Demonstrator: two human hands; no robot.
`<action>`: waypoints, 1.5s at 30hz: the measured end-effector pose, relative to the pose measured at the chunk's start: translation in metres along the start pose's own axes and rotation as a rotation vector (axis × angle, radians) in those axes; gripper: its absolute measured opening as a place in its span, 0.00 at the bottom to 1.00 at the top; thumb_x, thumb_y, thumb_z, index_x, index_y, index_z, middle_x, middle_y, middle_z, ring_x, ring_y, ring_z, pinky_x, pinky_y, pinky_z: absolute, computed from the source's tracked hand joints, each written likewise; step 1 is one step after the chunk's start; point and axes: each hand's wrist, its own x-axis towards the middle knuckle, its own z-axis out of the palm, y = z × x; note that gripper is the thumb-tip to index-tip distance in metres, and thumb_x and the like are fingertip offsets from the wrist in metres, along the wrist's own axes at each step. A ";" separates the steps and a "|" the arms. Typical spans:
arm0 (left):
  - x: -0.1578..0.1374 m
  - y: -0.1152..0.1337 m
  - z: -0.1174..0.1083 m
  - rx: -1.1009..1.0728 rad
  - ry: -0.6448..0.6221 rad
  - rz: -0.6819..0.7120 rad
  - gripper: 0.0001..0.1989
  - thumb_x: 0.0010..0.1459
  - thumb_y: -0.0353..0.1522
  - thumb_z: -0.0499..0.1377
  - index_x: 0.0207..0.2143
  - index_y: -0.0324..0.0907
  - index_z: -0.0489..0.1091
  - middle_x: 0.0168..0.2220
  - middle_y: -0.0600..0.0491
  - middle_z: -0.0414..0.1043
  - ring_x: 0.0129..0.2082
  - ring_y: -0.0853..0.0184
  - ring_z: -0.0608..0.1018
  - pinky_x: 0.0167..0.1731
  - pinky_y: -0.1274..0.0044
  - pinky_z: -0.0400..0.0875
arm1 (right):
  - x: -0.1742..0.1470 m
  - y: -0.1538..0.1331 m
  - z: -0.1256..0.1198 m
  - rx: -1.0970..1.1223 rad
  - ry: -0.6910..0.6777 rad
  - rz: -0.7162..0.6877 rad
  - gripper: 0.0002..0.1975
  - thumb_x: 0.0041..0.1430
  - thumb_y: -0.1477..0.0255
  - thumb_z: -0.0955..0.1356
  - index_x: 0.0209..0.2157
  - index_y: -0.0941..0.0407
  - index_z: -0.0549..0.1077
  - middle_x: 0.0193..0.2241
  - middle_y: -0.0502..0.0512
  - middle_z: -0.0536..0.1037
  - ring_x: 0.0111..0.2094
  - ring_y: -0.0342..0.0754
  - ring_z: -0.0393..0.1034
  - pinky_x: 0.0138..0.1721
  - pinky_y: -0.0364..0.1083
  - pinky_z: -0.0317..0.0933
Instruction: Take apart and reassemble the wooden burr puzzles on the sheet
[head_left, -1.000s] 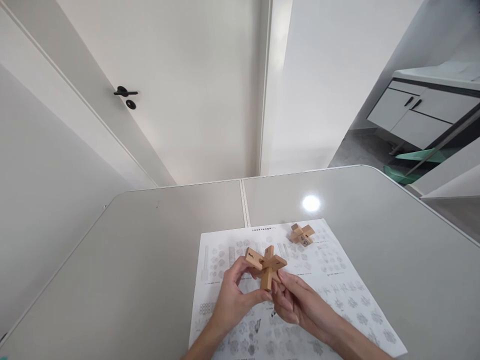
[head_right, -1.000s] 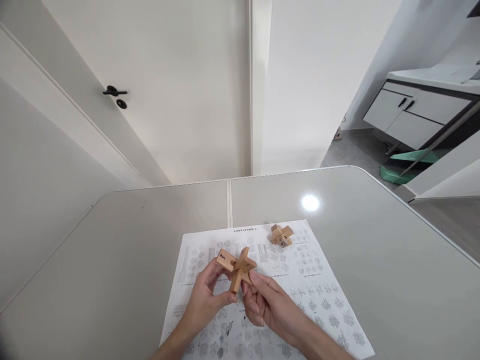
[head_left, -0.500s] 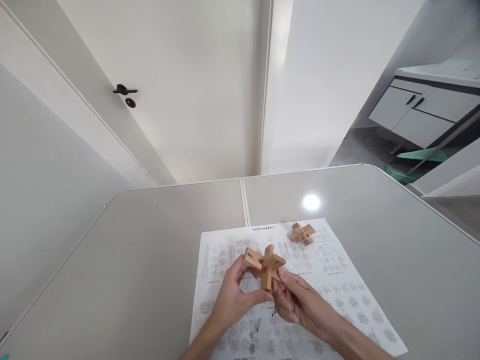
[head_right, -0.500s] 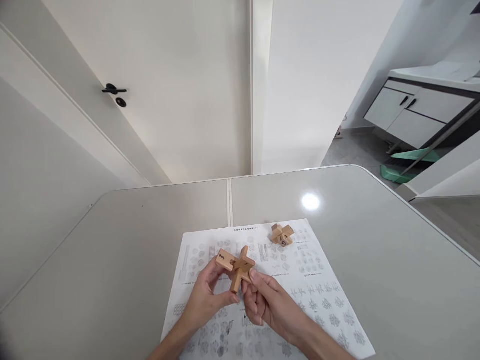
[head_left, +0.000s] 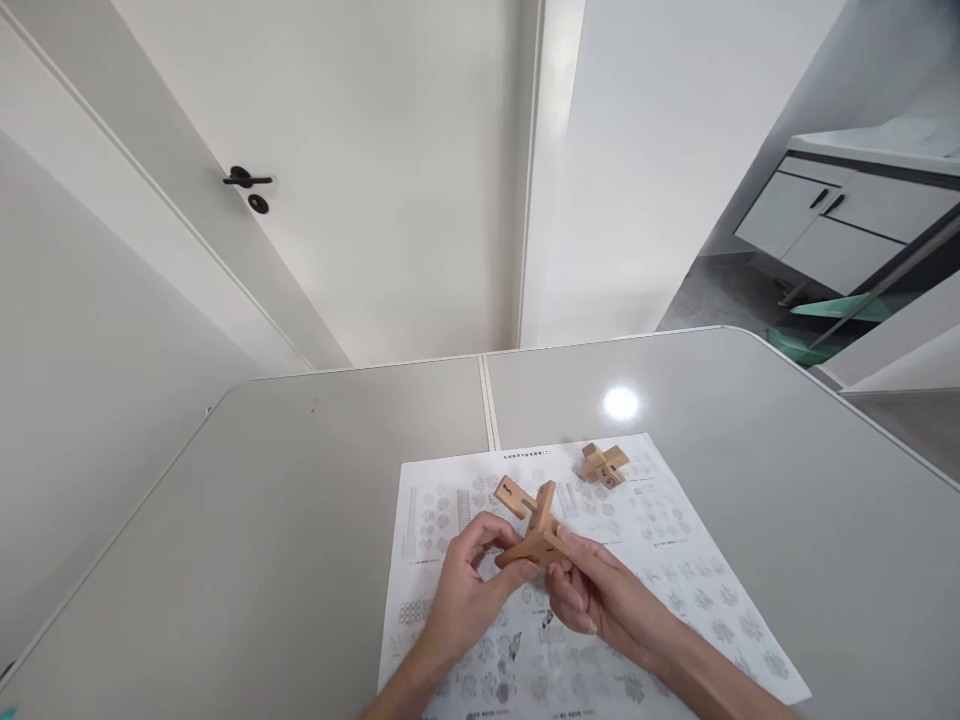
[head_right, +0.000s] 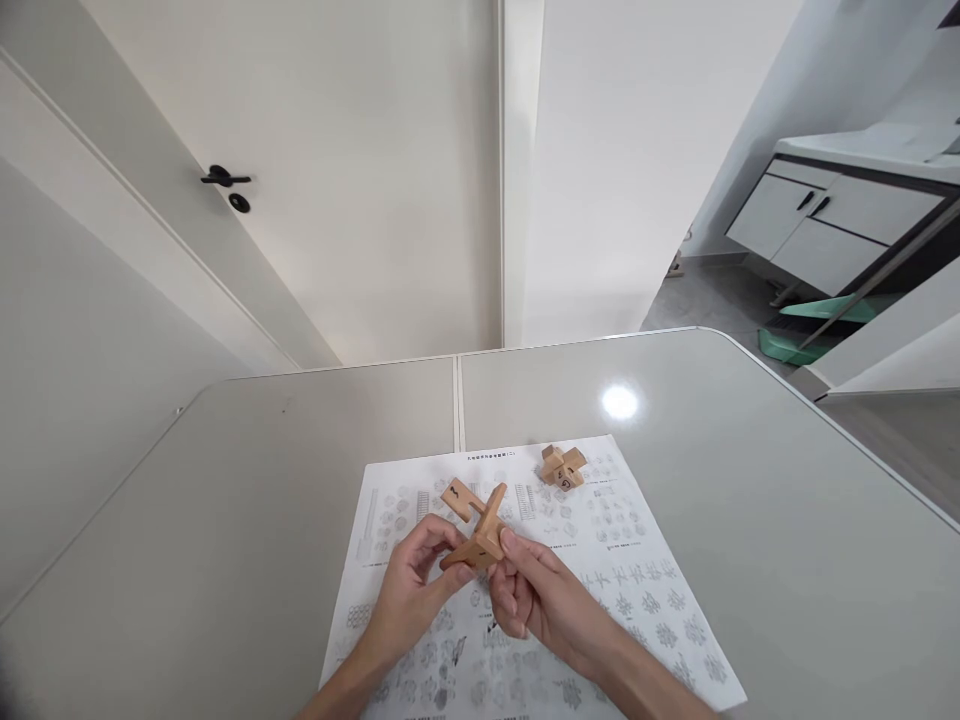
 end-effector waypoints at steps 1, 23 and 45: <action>0.000 0.000 0.000 -0.004 0.002 0.003 0.14 0.56 0.40 0.68 0.32 0.43 0.67 0.30 0.56 0.68 0.32 0.67 0.69 0.36 0.76 0.65 | 0.000 0.000 0.000 -0.008 -0.003 -0.002 0.25 0.68 0.55 0.67 0.24 0.59 0.70 0.16 0.45 0.64 0.15 0.36 0.50 0.20 0.41 0.46; 0.002 -0.002 -0.005 -0.158 -0.043 0.000 0.15 0.58 0.43 0.67 0.33 0.42 0.70 0.30 0.54 0.74 0.28 0.67 0.77 0.35 0.73 0.73 | -0.001 0.001 0.001 -0.037 0.014 -0.057 0.25 0.70 0.55 0.64 0.24 0.58 0.69 0.16 0.45 0.65 0.16 0.37 0.51 0.21 0.41 0.47; 0.015 0.011 -0.041 0.165 0.414 0.093 0.12 0.68 0.44 0.56 0.42 0.45 0.66 0.34 0.53 0.80 0.29 0.68 0.77 0.35 0.75 0.72 | -0.002 -0.006 -0.001 -0.018 0.031 -0.065 0.21 0.70 0.55 0.65 0.34 0.58 0.74 0.19 0.47 0.67 0.17 0.38 0.52 0.22 0.41 0.48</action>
